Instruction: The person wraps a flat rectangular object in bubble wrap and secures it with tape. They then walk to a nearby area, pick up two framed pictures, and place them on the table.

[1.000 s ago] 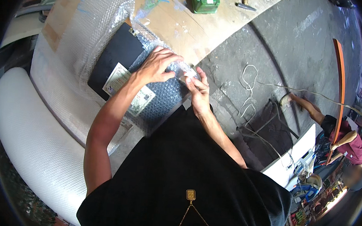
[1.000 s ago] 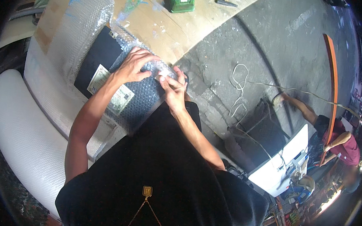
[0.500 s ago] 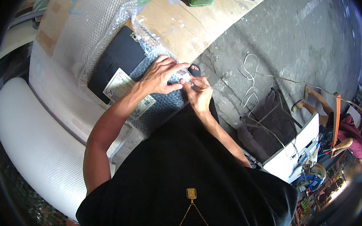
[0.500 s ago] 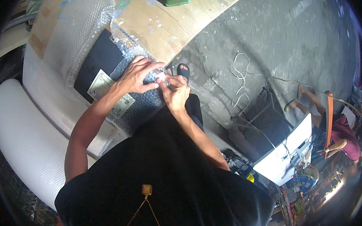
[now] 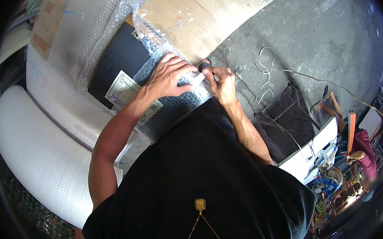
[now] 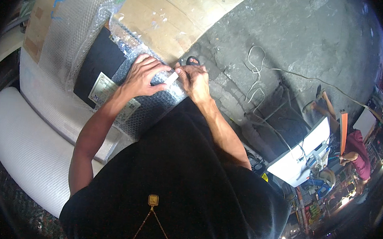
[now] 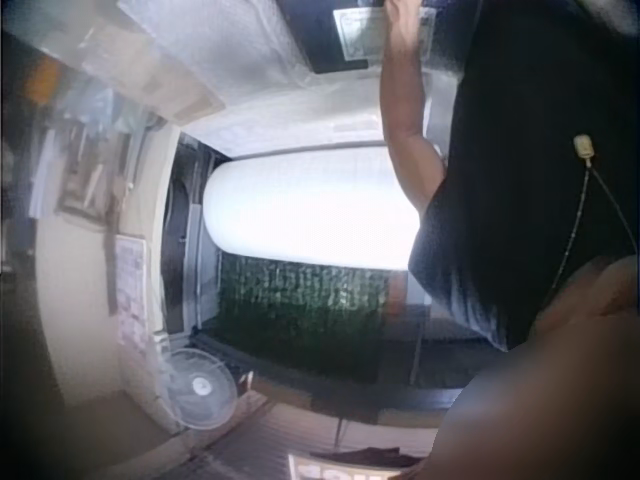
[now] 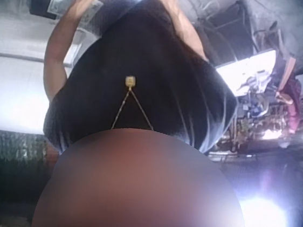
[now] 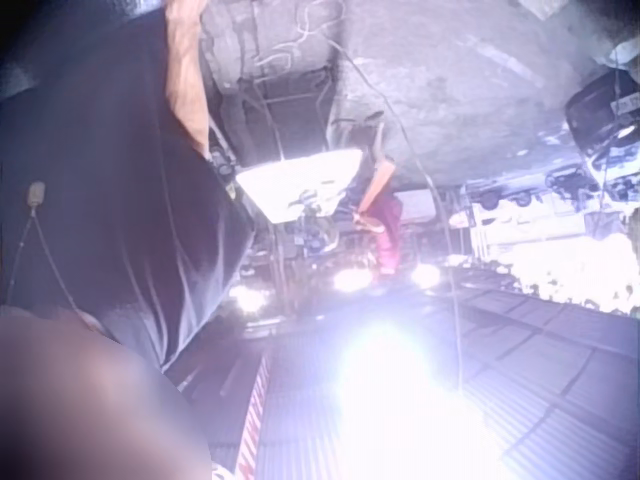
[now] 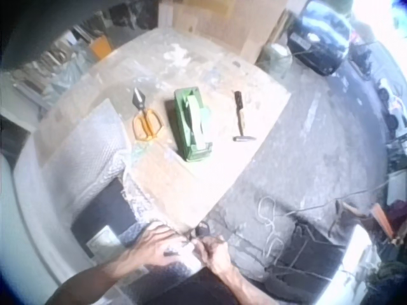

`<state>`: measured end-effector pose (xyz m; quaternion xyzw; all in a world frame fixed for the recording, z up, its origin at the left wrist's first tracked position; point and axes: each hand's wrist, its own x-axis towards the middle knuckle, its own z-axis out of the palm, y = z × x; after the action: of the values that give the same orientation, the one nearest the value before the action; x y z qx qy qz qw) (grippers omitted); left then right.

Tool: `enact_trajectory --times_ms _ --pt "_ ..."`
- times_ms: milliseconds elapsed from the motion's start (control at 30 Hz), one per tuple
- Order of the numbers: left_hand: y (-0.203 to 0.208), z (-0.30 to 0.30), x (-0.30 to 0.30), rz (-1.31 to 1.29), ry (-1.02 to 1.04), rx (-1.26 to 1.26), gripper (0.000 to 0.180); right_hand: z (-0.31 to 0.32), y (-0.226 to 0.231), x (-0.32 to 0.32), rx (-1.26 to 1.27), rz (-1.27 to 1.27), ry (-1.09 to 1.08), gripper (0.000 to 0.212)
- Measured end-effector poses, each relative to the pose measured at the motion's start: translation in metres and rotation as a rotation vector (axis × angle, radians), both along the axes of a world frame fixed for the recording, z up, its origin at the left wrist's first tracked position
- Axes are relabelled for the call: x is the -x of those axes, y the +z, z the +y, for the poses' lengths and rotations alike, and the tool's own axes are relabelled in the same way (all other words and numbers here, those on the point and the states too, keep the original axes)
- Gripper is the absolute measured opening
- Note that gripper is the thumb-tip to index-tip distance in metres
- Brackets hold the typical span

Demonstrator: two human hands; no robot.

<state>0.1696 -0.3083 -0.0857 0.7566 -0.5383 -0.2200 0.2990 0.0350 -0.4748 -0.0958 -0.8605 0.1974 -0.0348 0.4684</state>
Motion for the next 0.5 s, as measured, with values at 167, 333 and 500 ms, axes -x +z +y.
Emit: enact_trajectory --times_ms 167,333,500 --pt "0.003 -0.002 0.000 -0.004 0.011 -0.043 0.036 0.002 -0.022 0.001 0.153 -0.151 0.027 0.012" --pt "0.001 -0.009 0.004 -0.019 0.054 -0.046 0.030 0.003 -0.037 0.003 0.113 -0.118 0.001 0.011" --pt "-0.002 -0.014 0.010 -0.060 0.119 -0.084 0.024 0.008 -0.040 0.003 -0.037 0.017 -0.057 0.014"
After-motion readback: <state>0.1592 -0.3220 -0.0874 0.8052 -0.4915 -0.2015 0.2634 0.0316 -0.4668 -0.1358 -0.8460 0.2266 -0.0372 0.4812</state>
